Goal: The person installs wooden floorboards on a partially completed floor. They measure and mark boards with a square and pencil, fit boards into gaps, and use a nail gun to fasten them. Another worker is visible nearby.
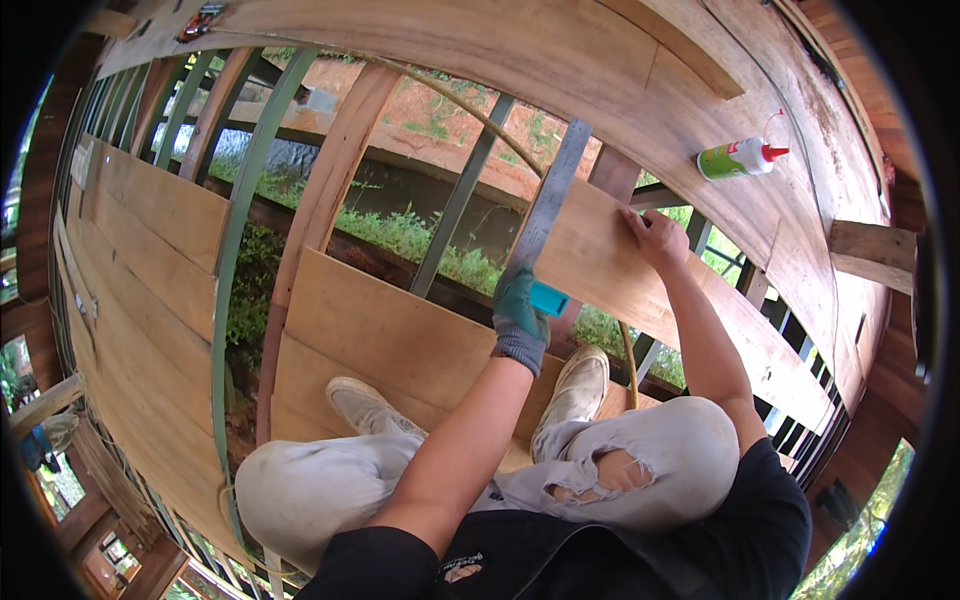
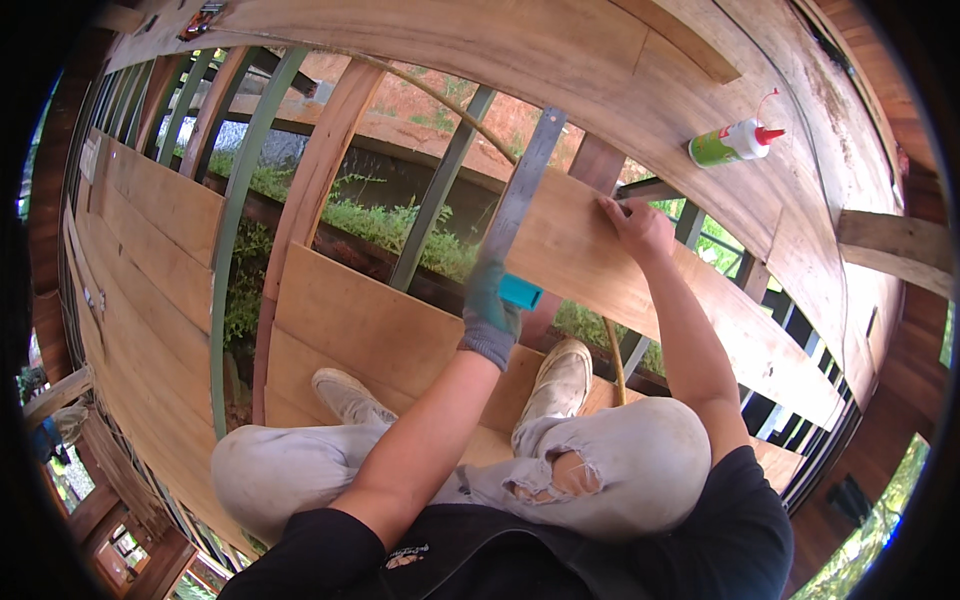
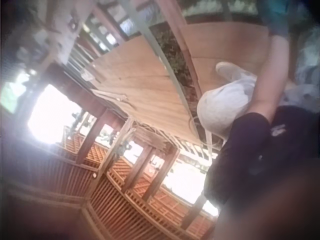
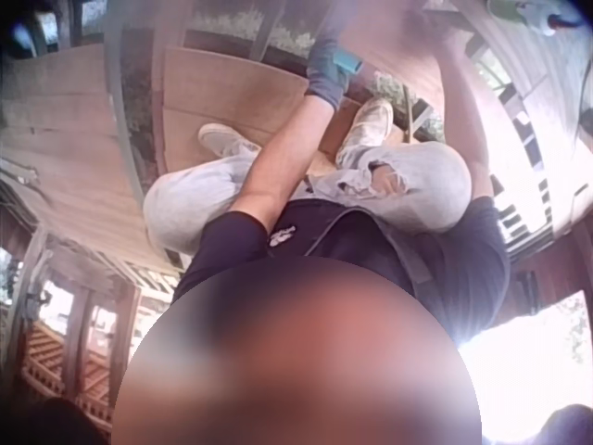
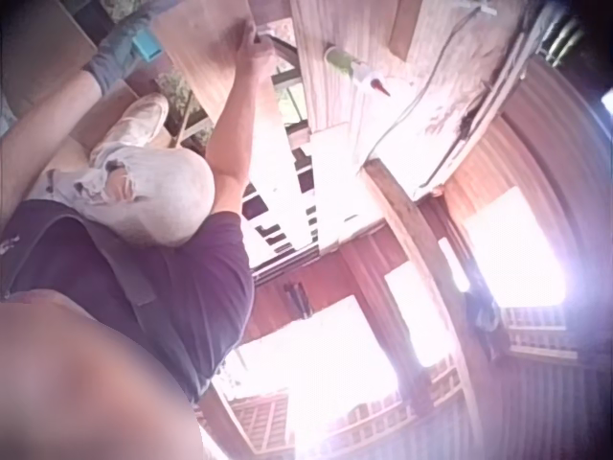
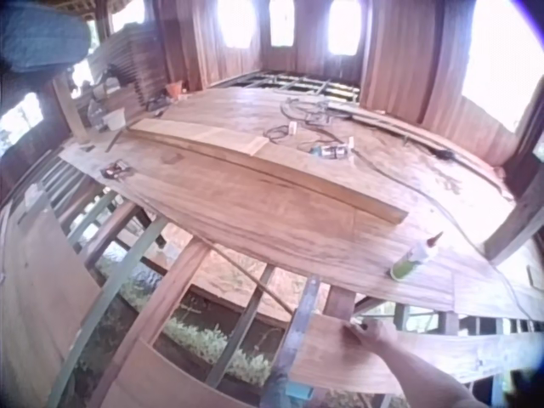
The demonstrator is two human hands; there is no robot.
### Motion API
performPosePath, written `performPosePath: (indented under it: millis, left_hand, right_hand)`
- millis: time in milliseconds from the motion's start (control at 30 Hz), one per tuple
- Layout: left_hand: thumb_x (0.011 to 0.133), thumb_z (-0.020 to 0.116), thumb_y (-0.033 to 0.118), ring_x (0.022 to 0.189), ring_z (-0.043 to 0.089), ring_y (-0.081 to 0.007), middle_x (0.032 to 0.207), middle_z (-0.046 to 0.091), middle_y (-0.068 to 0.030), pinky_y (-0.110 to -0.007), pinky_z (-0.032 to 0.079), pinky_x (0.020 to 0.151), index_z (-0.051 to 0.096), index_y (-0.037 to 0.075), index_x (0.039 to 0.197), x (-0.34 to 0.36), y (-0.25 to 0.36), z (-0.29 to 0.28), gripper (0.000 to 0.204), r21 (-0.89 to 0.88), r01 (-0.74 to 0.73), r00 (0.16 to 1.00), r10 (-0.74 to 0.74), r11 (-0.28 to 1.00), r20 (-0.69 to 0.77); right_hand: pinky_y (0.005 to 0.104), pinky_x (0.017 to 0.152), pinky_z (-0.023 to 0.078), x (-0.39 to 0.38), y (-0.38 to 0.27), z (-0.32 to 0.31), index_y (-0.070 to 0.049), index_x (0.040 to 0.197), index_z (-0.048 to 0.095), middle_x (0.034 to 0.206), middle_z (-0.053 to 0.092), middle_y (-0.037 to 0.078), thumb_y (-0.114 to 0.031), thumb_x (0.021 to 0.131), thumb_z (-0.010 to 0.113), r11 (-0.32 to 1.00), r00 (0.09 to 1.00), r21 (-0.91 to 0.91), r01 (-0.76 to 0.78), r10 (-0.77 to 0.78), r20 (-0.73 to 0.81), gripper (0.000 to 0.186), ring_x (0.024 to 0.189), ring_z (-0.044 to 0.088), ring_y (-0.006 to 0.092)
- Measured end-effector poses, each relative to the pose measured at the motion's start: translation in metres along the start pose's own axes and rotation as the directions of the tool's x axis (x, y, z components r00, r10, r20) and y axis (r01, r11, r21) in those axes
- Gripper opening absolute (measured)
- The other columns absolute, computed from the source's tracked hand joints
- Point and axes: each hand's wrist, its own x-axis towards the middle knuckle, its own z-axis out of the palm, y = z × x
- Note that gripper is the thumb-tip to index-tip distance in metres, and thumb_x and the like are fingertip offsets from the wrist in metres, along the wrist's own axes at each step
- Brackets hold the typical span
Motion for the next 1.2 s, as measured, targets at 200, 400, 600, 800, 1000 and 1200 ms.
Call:
performPosePath:
  millis: [200, 400, 600, 800, 1000, 1200]
  left_hand:
    - [0.089, 0.066, 0.008, 0.093, 0.064, -0.016, 0.106, 0.064, -0.0054, -0.028, 0.054, 0.081, 0.06, 0.002, 0.117, -0.004, 0.004, 0.012, 0.029, 0.019, -0.001, 0.998, 0.002, 1.0, -0.067]
    - [0.089, 0.065, 0.009, 0.096, 0.064, -0.0163, 0.108, 0.065, -0.0057, -0.028, 0.054, 0.081, 0.061, 0.003, 0.117, -0.008, 0.009, 0.012, 0.029, 0.017, 0.017, 0.997, -0.016, 1.0, -0.07]
    - [0.09, 0.063, 0.009, 0.094, 0.065, -0.0174, 0.107, 0.066, -0.0066, -0.029, 0.054, 0.08, 0.062, 0.002, 0.117, -0.008, 0.009, 0.016, 0.028, 0.023, -0.022, 0.997, 0.023, 0.999, -0.071]
    - [0.09, 0.063, 0.008, 0.093, 0.065, -0.0176, 0.106, 0.066, -0.0071, -0.029, 0.055, 0.08, 0.062, 0.001, 0.117, -0.009, 0.01, 0.015, 0.028, 0.008, -0.001, 0.997, 0.001, 1.0, -0.076]
    - [0.089, 0.063, 0.007, 0.092, 0.065, -0.0176, 0.106, 0.066, -0.0071, -0.029, 0.055, 0.079, 0.061, 0.001, 0.117, -0.01, 0.01, 0.018, 0.028, 0.0, -0.01, 0.997, 0.01, 1.0, -0.082]
    - [0.089, 0.065, 0.007, 0.091, 0.065, -0.0177, 0.106, 0.066, -0.0075, -0.029, 0.055, 0.078, 0.061, 0.001, 0.118, -0.003, 0.01, 0.015, 0.03, 0.002, 0.016, 0.997, -0.016, 1.0, -0.073]
  right_hand:
    - [0.0466, 0.075, 0.051, 0.002, 0.0, -0.004, -0.008, 0.084, 0.071, 0.083, 0.069, 0.019, -0.071, 0.086, 0.049, 0.998, 0.998, -0.06, -0.03, 0.034, 0.056, 0.067, 0.085, 0.066, 0.0386]
    - [0.0475, 0.075, 0.051, -0.002, -0.003, -0.002, -0.009, 0.086, 0.072, 0.083, 0.069, 0.02, -0.071, 0.086, 0.049, 0.999, 1.0, -0.033, 0.001, 0.0, 0.018, 0.066, 0.086, 0.066, 0.039]
    - [0.0475, 0.075, 0.051, -0.002, -0.001, -0.002, -0.009, 0.087, 0.072, 0.083, 0.069, 0.021, -0.071, 0.086, 0.048, 0.999, 1.0, -0.031, 0.009, -0.008, 0.015, 0.067, 0.085, 0.066, 0.0396]
    - [0.0476, 0.074, 0.051, -0.002, -0.001, -0.002, -0.008, 0.085, 0.071, 0.082, 0.069, 0.021, -0.071, 0.086, 0.049, 0.999, 1.0, -0.029, 0.023, -0.023, -0.001, 0.066, 0.084, 0.066, 0.0394]
    - [0.0468, 0.072, 0.051, -0.002, 0.001, -0.003, -0.008, 0.082, 0.07, 0.08, 0.068, 0.02, -0.069, 0.086, 0.05, 1.0, 1.0, -0.018, 0.015, -0.015, 0.009, 0.064, 0.083, 0.066, 0.039]
    - [0.0463, 0.072, 0.051, -0.001, 0.003, -0.001, -0.008, 0.082, 0.07, 0.079, 0.068, 0.02, -0.069, 0.086, 0.051, 0.999, 0.999, -0.028, 0.035, -0.036, -0.033, 0.064, 0.081, 0.066, 0.0386]
